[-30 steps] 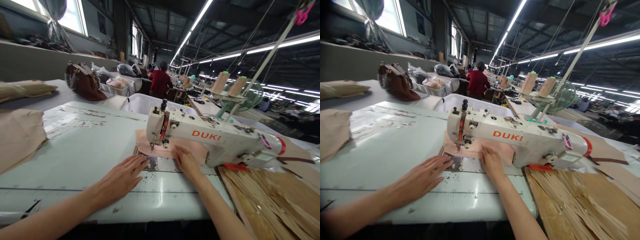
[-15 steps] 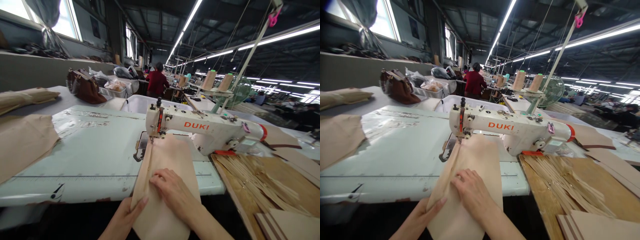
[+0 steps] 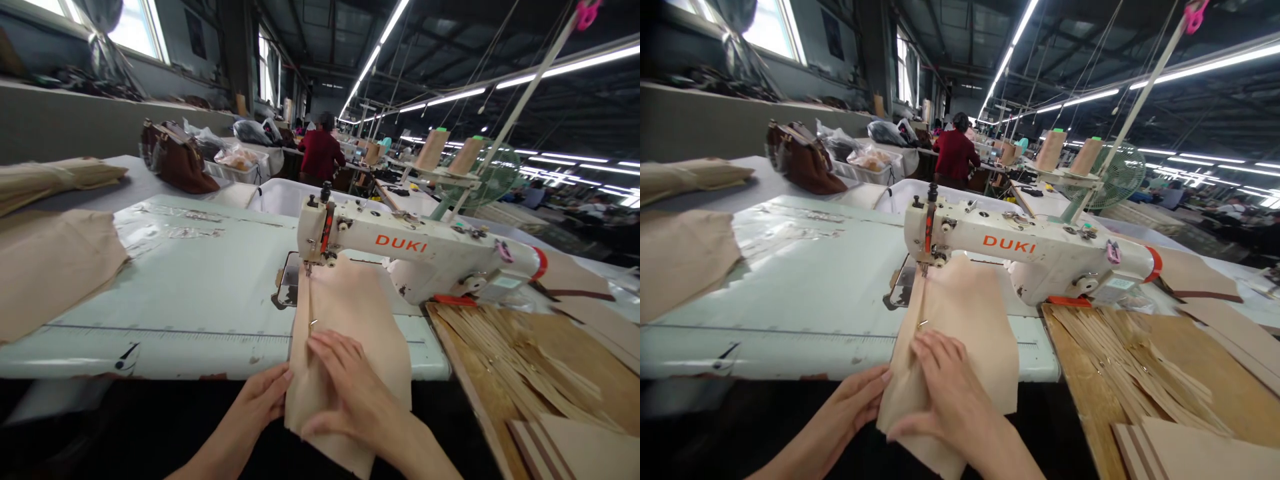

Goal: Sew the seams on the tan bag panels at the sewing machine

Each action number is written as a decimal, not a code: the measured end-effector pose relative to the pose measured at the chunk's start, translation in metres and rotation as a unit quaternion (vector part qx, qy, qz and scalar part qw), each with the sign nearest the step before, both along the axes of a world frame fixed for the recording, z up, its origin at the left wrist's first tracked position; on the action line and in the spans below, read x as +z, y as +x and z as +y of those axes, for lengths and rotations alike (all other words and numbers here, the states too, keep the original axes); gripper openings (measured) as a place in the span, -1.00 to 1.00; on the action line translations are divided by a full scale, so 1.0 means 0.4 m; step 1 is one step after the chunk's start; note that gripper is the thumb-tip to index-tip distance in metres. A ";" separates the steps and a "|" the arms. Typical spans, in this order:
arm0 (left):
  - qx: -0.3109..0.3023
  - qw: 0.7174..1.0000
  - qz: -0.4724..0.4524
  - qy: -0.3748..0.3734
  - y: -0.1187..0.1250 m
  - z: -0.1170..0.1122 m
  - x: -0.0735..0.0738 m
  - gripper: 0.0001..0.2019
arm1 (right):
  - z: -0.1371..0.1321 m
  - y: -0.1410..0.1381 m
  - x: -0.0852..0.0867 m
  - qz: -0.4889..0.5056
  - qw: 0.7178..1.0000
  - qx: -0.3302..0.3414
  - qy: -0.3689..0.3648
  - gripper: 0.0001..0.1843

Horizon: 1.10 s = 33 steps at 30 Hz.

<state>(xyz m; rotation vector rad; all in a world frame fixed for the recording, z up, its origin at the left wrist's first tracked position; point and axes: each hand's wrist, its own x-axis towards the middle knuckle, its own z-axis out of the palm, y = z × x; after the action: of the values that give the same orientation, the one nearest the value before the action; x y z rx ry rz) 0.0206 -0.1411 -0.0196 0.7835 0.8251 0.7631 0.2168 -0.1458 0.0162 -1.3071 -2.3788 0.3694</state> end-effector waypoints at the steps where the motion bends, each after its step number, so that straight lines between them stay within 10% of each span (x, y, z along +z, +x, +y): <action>1: 0.006 1.000 -0.003 0.002 0.001 -0.001 -0.002 -0.54 | -0.020 0.001 -0.008 -0.012 0.999 0.031 -0.003 0.06; 14: 0.022 0.997 -0.061 -0.038 -0.008 0.011 0.009 -0.56 | 0.024 0.018 0.026 0.212 0.958 -0.067 -0.179 -0.71; 27: 0.005 0.999 -0.040 -0.023 0.003 0.022 0.022 -0.65 | 0.021 0.015 0.045 0.113 0.984 -0.043 -0.127 -0.58; 31: 0.031 0.998 -0.042 -0.040 0.000 0.019 0.021 -0.69 | 0.001 0.001 0.031 0.133 0.983 -0.032 -0.121 -0.91; 33: 0.049 0.997 -0.022 -0.055 0.001 0.016 0.015 -0.68 | -0.010 -0.011 0.008 0.141 0.986 -0.016 -0.087 -0.67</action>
<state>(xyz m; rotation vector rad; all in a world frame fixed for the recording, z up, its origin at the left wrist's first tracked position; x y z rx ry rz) 0.0210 -0.1348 -0.0137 0.6296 0.8631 0.8116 0.2123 -0.1497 0.0193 -1.2695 -2.1258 0.7162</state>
